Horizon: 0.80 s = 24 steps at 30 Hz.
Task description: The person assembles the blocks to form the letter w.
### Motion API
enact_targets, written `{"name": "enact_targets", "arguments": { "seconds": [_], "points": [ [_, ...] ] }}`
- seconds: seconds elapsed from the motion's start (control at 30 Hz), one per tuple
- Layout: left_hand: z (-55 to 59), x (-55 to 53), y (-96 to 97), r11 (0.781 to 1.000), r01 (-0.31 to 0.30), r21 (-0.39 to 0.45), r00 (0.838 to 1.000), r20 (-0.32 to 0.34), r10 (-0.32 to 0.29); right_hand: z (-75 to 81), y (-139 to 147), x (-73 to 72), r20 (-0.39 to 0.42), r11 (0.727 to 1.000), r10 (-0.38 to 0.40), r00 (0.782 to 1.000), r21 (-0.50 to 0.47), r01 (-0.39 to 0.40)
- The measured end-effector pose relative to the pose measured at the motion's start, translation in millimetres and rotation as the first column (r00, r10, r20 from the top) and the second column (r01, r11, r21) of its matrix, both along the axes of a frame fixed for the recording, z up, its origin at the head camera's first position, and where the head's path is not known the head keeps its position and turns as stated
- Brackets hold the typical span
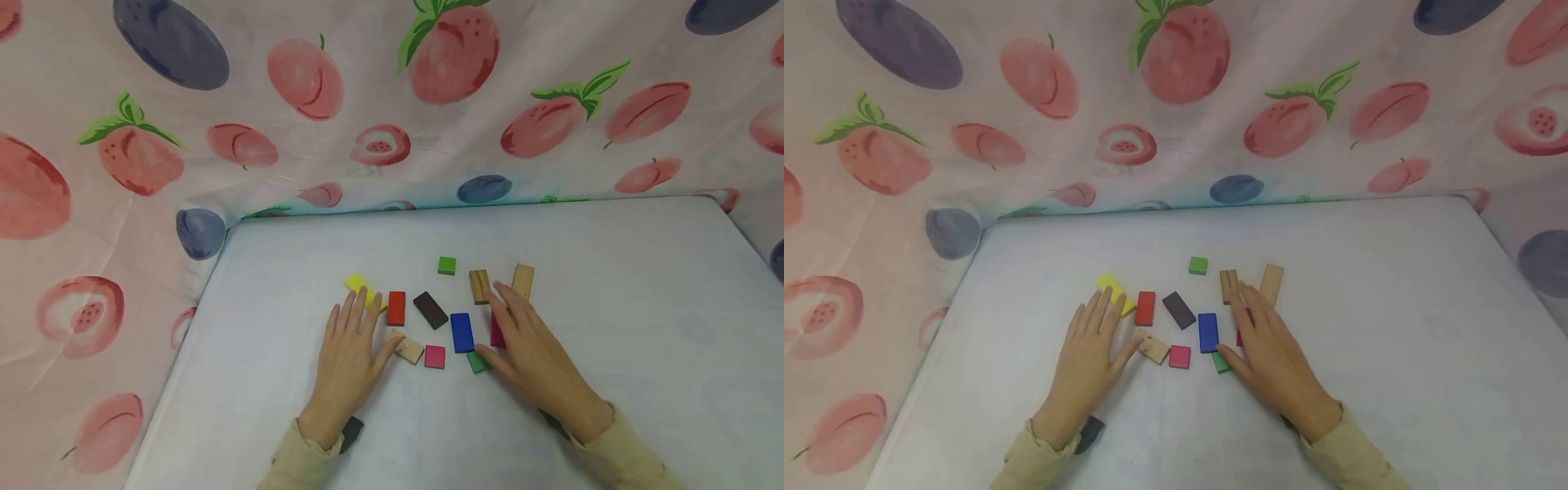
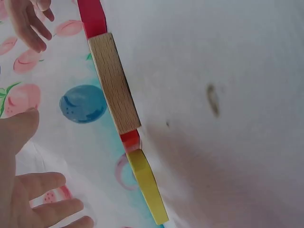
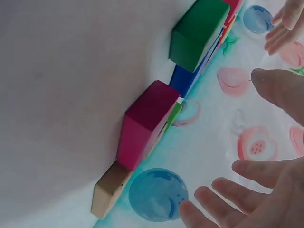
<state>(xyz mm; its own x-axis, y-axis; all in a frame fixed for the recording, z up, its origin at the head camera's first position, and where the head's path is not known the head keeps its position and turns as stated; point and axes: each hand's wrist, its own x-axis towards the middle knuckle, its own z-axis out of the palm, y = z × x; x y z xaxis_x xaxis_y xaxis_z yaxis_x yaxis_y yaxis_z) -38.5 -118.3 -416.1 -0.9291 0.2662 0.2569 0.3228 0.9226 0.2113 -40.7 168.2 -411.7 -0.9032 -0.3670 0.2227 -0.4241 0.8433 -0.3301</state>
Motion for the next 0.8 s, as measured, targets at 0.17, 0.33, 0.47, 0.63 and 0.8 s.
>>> {"name": "enact_targets", "arguments": {
  "seconds": [0.17, 0.33, 0.47, 0.63, 0.8],
  "points": [
    [0.3, -2.7, -1.5, 1.000, -0.001, 0.022, 1.000, 0.030, 0.000, 2.2, -5, -4.0, -0.013, 1.000, 0.029, 0.999, -0.012, -0.029],
    [0.9, -5.7, -3.8, 0.999, -0.007, 0.037, 0.999, 0.047, 0.005, 2.9, -12, -7.2, -0.014, 0.999, 0.053, 0.999, -0.013, -0.053],
    [1.2, -7.9, -6.2, 0.998, -0.009, 0.059, 0.999, 0.051, 0.006, 3.1, -18, -9.4, -0.007, 0.997, 0.067, 0.998, -0.028, -0.067],
    [1.3, -10.9, -8.5, 0.997, -0.008, 0.076, 0.999, 0.053, 0.004, 4.1, -26, -11.9, 0.057, 0.998, 0.060, 0.997, -0.041, -0.058],
    [1.3, -15.0, -10.4, 0.996, -0.003, 0.092, 0.999, 0.035, 0.000, 4.5, -35, -15.2, 0.127, 0.998, 0.049, 0.991, -0.055, -0.043]
  ]
}}
